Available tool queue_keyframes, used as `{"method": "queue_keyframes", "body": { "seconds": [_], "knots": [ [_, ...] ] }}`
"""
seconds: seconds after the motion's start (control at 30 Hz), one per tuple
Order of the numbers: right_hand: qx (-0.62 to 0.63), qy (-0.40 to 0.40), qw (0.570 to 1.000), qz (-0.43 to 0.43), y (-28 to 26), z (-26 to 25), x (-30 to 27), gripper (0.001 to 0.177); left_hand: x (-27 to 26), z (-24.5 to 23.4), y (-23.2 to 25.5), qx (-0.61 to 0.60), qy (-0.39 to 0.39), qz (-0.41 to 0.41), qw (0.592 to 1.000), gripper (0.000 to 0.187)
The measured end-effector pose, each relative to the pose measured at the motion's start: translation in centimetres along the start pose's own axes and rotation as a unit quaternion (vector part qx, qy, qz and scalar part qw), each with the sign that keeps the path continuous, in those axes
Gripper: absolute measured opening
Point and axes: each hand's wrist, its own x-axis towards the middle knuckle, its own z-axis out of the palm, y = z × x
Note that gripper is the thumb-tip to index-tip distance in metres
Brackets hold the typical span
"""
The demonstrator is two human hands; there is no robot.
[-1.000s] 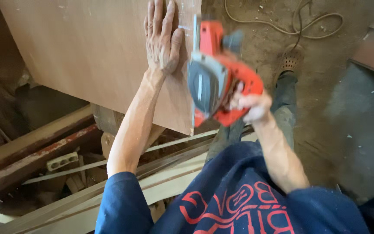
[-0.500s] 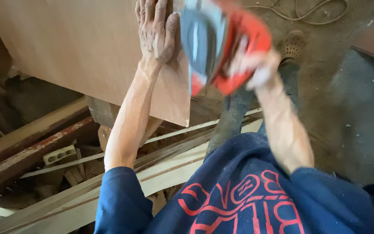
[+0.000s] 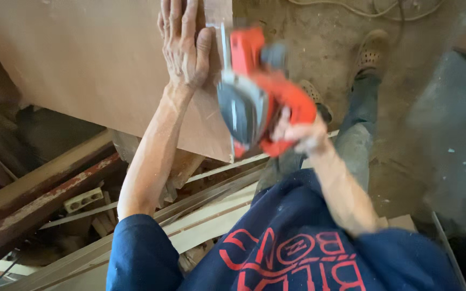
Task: The person uses a jigsaw to cut a large sheet of plywood, then switches to a circular saw to continue cutting along a marked line. The person guides both tools with both hands while standing in a workshop.
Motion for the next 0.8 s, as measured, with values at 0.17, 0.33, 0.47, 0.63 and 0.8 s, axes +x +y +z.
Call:
{"method": "queue_keyframes", "body": {
  "seconds": [0.17,0.33,0.47,0.63,0.8],
  "knots": [
    [-0.054,0.053,0.996,-0.052,-5.7,-2.3,8.6,0.035,-0.3,-0.7,-1.0,-0.037,0.013,0.001,0.999,0.047],
    [0.032,-0.007,0.999,-0.039,-7.9,-4.8,13.0,0.013,-0.3,-1.1,-2.0,-0.029,0.035,0.023,0.999,0.045],
    [-0.086,0.043,0.993,-0.063,-3.9,-4.2,8.4,0.024,-1.0,-0.3,-1.9,-0.020,0.000,-0.016,1.000,0.046],
    [0.007,0.066,0.998,0.010,2.8,-1.1,0.7,0.070,-0.8,-0.1,-1.8,-0.015,0.019,-0.002,1.000,0.051],
    [0.093,0.009,0.995,0.046,7.8,-1.0,-5.0,0.045,-0.7,-0.4,-1.4,-0.021,0.015,0.004,1.000,0.054]
  ]
}}
